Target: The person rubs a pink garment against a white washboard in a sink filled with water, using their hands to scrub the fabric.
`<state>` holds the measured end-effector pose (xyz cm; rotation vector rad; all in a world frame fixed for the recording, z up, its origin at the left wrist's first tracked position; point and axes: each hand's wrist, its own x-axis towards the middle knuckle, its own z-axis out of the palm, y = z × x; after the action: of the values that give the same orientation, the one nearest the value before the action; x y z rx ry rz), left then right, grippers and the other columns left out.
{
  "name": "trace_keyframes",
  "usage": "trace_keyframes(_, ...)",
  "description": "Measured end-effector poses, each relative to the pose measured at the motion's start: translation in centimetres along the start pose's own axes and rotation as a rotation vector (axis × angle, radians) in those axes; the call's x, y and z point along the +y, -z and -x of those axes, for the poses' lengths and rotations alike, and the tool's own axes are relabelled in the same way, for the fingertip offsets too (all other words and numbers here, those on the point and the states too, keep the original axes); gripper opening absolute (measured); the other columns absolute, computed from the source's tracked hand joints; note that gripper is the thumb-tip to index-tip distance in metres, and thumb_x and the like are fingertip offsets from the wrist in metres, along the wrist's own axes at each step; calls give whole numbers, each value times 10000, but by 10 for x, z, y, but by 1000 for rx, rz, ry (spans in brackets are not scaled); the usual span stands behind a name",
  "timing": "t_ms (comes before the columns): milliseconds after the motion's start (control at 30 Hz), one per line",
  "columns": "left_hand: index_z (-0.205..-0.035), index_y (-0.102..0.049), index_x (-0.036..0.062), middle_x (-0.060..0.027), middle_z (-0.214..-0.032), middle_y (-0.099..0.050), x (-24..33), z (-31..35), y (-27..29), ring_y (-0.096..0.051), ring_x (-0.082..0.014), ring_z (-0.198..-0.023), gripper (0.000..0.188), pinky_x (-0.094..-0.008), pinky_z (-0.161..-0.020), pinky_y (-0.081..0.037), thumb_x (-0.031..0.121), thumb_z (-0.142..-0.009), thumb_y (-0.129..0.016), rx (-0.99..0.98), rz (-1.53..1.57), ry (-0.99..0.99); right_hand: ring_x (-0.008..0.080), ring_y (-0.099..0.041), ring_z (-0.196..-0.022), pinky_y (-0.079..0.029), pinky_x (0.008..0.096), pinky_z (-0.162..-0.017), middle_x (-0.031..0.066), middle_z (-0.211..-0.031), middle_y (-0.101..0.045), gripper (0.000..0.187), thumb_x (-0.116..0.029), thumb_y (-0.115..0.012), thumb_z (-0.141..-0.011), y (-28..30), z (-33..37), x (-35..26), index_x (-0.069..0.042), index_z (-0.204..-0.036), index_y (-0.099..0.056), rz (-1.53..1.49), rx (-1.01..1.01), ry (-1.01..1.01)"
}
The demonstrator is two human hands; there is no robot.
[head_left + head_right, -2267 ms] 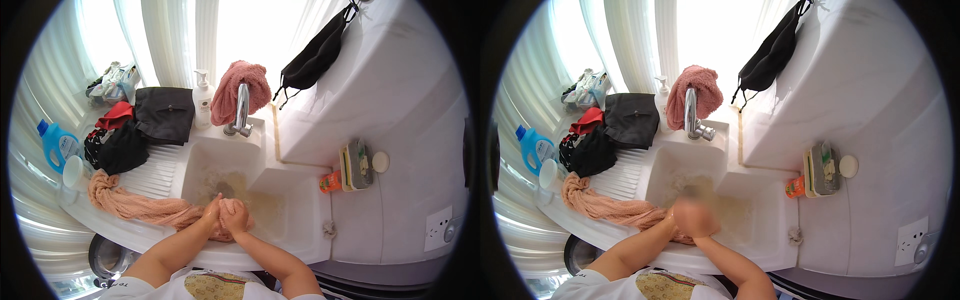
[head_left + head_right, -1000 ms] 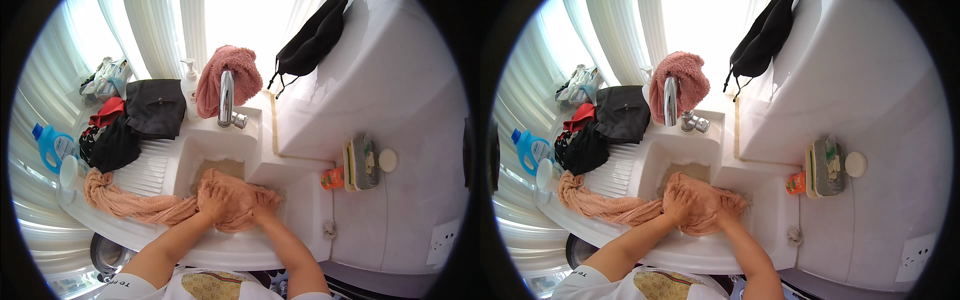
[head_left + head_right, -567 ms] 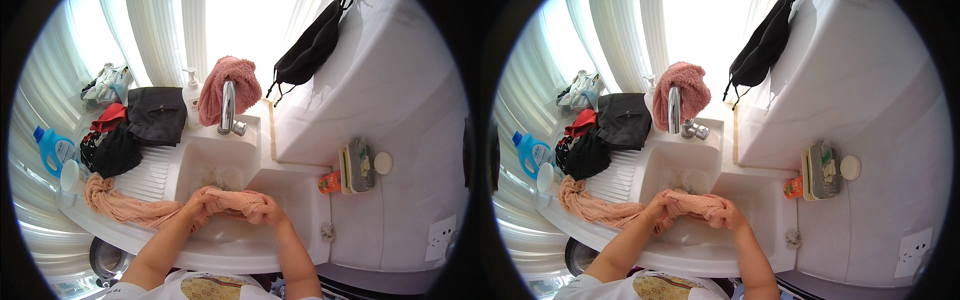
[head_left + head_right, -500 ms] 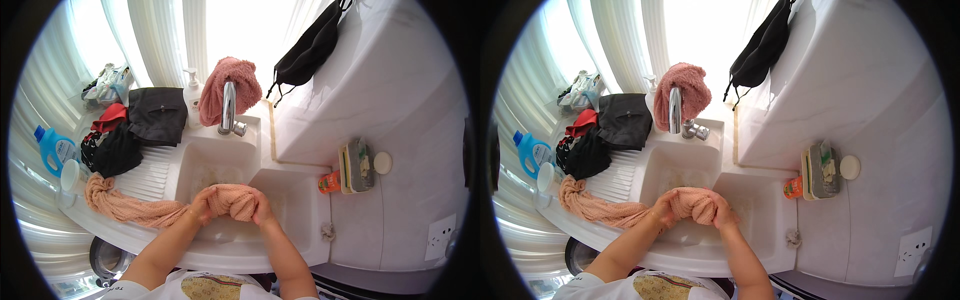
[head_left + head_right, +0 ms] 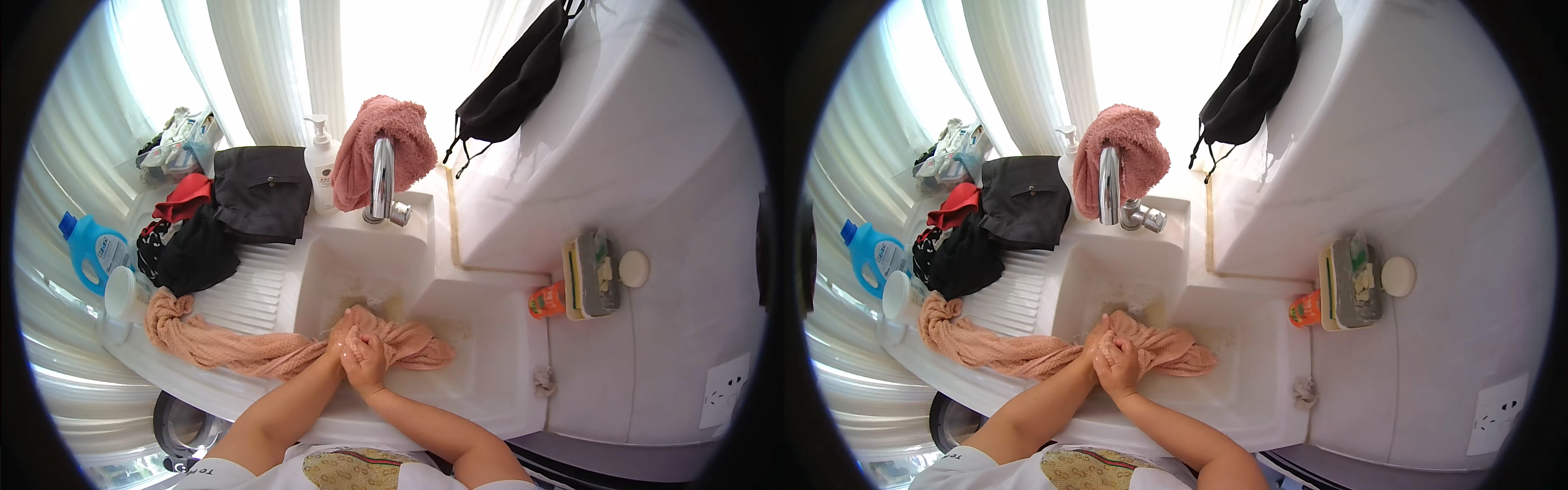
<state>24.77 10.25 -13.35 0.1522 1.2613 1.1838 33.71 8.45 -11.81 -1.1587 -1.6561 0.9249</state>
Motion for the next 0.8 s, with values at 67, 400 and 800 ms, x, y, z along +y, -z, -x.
trace_keyframes(67,-1064,-601,52,-84,-1023,-603,-1,-1,-3,-571,-174,-957,418,-353,-784,-499,444,-993,-475,-21,-3,21,308,-593,-971,-459,422,-865,183,-964,-644,211,-162,-652,-793,-5,-14,43,16,-903,-684,84,81,-192)
trace_keyframes(400,-1149,-548,71,-88,-976,-575,-13,-6,-9,-551,-214,-889,356,-374,-733,-503,385,-991,-486,71,-10,65,414,-608,-733,-482,464,-669,229,-767,-626,331,-307,-594,-886,-6,-9,51,11,-820,-659,103,217,-228)
trace_keyframes(800,-970,-551,110,-65,-858,-588,15,43,-54,-590,-194,-774,354,-340,-676,-514,460,-966,-495,80,-83,51,373,-578,-614,-443,436,-563,204,-726,-621,334,-272,-612,-890,23,-34,61,2,-699,-597,216,67,-456)
